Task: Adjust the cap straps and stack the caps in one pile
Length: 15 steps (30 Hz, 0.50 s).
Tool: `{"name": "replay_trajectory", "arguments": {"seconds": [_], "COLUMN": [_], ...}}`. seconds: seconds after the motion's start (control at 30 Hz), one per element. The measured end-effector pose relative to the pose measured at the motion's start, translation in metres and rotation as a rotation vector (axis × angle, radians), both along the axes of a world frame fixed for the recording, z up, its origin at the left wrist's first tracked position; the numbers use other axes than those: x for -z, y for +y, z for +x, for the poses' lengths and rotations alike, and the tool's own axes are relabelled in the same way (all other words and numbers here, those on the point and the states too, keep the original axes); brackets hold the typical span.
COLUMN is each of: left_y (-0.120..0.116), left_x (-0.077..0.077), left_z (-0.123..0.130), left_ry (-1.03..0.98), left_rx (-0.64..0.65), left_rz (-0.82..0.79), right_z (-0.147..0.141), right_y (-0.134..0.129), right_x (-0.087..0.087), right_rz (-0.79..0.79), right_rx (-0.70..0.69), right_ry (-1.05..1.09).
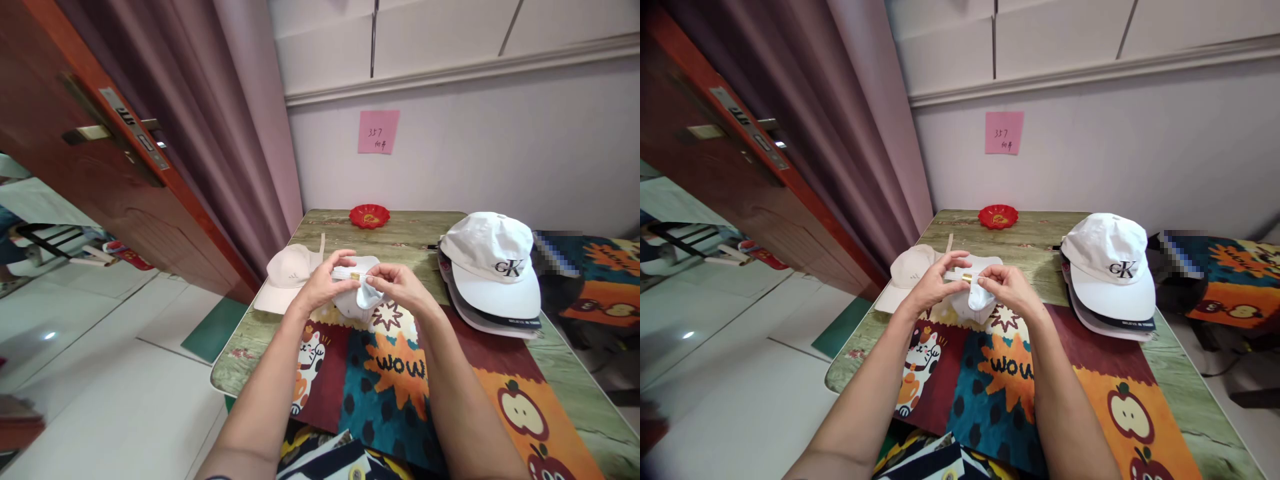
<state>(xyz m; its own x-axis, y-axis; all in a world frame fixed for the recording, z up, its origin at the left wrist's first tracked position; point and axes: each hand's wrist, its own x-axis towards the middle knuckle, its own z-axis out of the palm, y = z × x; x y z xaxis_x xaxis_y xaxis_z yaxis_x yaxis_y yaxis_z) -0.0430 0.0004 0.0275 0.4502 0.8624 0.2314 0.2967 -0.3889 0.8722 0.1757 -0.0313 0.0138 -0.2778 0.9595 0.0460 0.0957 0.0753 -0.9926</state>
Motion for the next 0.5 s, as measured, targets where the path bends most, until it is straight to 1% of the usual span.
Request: {"name": "replay_trajectory", "arguments": {"seconds": [0.07, 0.17, 0.23, 0.37, 0.43, 0.5], "left_y": [0.008, 0.019, 0.025, 0.030, 0.032, 0.033], "left_x": [0.000, 0.000, 0.001, 0.004, 0.005, 0.004], "left_z": [-0.001, -0.003, -0.005, -0.008, -0.010, -0.012], "left_ry": [0.030, 0.104, 0.103, 0.021, 0.007, 0.011], "left_rx": [0.078, 0.195, 0.236, 0.234, 0.218, 0.209], "left_rz": [-0.102, -0.182, -0.235, -0.318, -0.342, -0.357], "right_z": [-0.001, -0.004, -0.004, 0.012, 0.026, 0.039], "right_y": [0.001, 0.001, 0.001, 0.001, 0.002, 0.002], "right_x": [0.001, 0.002, 0.001, -0.001, 0.000, 0.002], "right_rz": [0.001, -0.005, -0.004, 0.032, 0.049, 0.034], "right_rx": [0.003, 0.003, 0.009, 0.022, -0.024, -0.117], "right_ry": [0.008, 0.006, 0.010, -0.037, -0.093, -0.138]}}
